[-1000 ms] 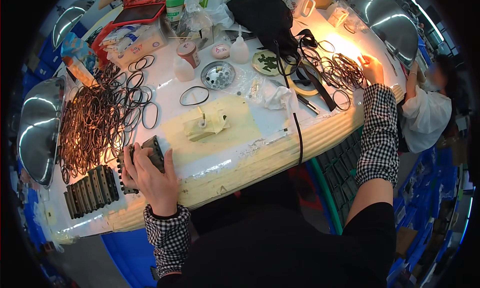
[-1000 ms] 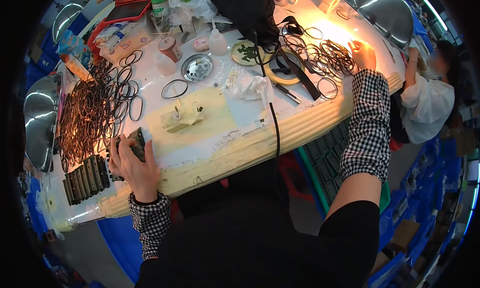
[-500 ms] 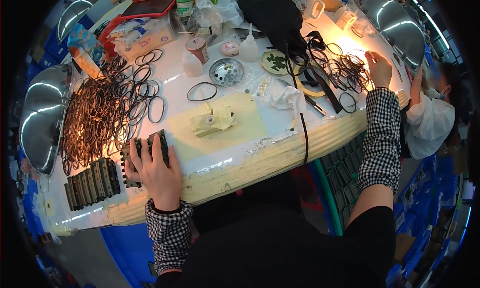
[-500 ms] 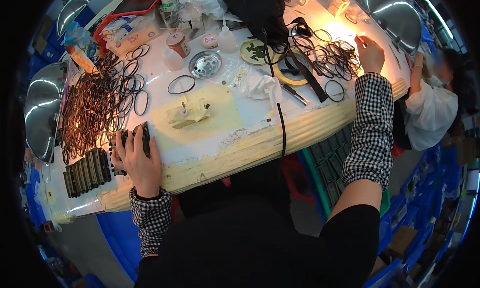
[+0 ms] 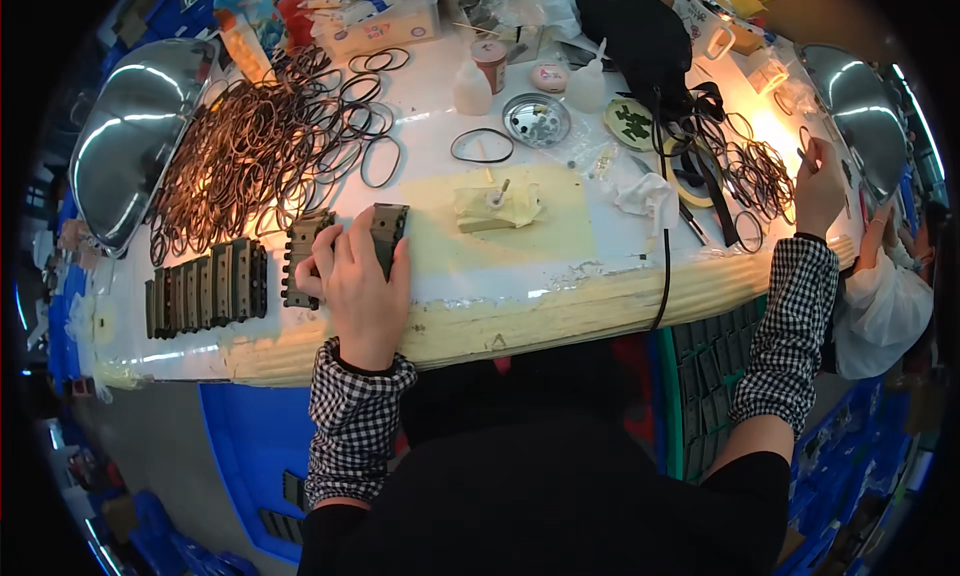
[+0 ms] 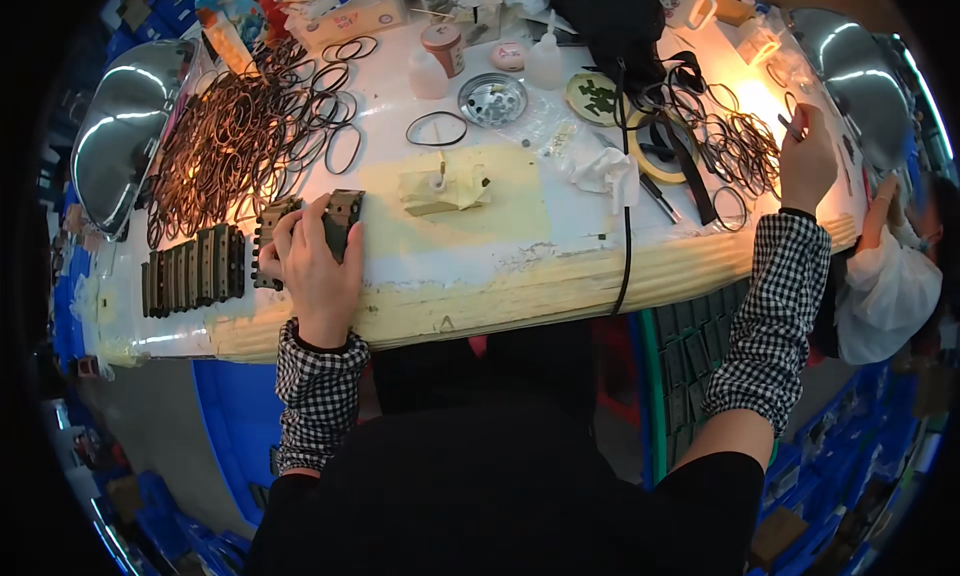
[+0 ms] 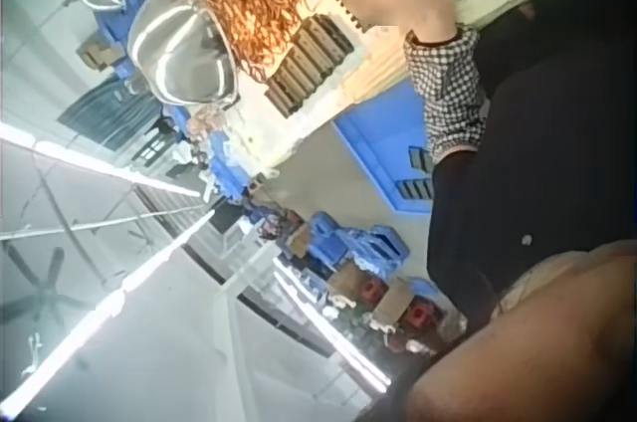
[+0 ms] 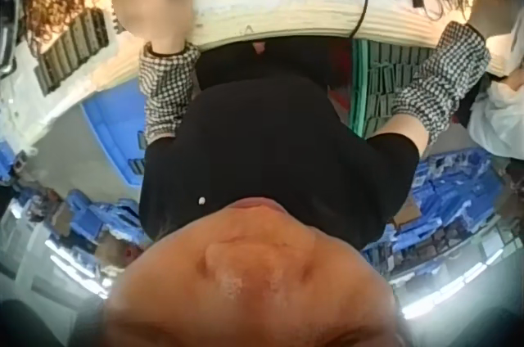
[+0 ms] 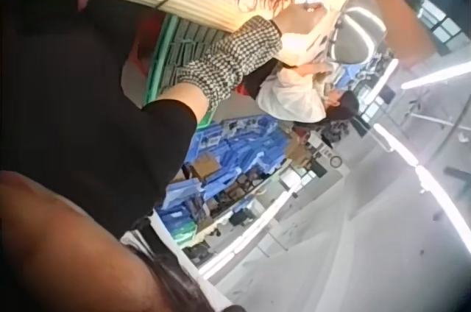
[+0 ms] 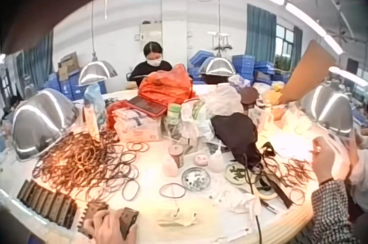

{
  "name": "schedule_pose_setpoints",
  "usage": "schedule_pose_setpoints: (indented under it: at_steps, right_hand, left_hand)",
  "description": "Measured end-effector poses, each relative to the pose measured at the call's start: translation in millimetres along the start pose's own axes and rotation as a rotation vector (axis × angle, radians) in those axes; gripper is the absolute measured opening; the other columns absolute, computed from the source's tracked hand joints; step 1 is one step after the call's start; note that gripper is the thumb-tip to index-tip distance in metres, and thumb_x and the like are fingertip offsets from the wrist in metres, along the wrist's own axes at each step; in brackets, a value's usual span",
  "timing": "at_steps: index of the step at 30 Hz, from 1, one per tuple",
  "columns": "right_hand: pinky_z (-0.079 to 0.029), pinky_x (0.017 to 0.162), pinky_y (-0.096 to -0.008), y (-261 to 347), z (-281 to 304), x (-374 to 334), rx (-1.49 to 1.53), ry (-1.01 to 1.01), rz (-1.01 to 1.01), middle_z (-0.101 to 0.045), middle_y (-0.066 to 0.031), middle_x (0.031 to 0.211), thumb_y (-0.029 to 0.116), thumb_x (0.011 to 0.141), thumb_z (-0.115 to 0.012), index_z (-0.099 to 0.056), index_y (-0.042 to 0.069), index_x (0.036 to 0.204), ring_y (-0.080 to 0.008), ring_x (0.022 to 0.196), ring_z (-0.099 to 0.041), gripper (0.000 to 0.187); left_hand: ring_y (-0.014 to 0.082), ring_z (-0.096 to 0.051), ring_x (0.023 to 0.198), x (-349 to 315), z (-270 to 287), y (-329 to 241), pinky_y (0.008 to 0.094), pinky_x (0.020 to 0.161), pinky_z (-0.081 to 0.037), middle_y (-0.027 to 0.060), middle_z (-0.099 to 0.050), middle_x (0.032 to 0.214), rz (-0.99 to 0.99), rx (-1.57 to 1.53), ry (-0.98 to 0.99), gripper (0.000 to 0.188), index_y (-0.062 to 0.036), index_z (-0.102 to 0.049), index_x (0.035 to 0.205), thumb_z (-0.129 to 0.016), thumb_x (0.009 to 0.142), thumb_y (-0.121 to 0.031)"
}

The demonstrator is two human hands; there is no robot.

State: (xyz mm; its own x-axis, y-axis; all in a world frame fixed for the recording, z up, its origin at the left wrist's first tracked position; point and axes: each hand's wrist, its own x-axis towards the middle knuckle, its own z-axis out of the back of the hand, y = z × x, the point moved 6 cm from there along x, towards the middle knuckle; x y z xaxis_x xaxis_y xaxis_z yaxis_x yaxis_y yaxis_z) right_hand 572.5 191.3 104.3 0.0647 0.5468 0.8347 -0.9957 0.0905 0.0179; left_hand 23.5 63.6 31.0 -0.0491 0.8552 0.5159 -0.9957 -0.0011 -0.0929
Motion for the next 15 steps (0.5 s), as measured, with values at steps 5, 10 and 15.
schedule_pose_setpoints:
  at_steps: [5, 10, 15]
  right_hand:
    - [-0.051, 0.064, -0.0415, -7.1, -5.0, 4.8, -0.015, 0.049, 0.046, -0.069, -0.0108, 0.087, 0.022, 0.094, -0.060, -0.063, 0.012, 0.100, -0.0313, 0.077, -0.066, 0.012]
    - [-0.048, 0.055, -0.0275, 46.7, 30.2, 4.6, 0.244, -0.017, 0.051, -0.070, -0.0055, 0.084, 0.016, 0.094, -0.063, -0.068, 0.009, 0.102, -0.0133, 0.066, -0.064, 0.012]
    - [-0.036, 0.052, -0.0158, 185.6, 82.1, -26.6, 0.850, 0.323, -0.038, -0.068, -0.0013, 0.080, 0.005, 0.091, -0.065, -0.067, -0.001, 0.100, 0.0008, 0.060, -0.052, 0.011]
  left_hand:
    - [0.0261, -0.050, 0.111, -2.3, 25.8, 1.4, 0.0419, 0.093, -0.026, 0.0097, -0.063, 0.104, -0.016, -0.227, -0.302, 0.047, -0.0022, -0.055, 0.125, -0.067, 0.087, -0.027]
    - [0.0286, -0.049, 0.123, -4.3, 41.7, 3.2, 0.0393, 0.104, -0.040, 0.0214, -0.050, 0.130, 0.148, -1.322, -0.180, 0.045, 0.0037, -0.035, 0.140, -0.046, 0.099, -0.013]
    - [0.0260, -0.052, 0.119, -18.1, 19.6, -14.1, 0.0461, 0.104, -0.042, 0.0204, -0.046, 0.138, 0.593, -2.186, 0.256, 0.054, 0.0008, -0.026, 0.147, -0.033, 0.103, -0.030]
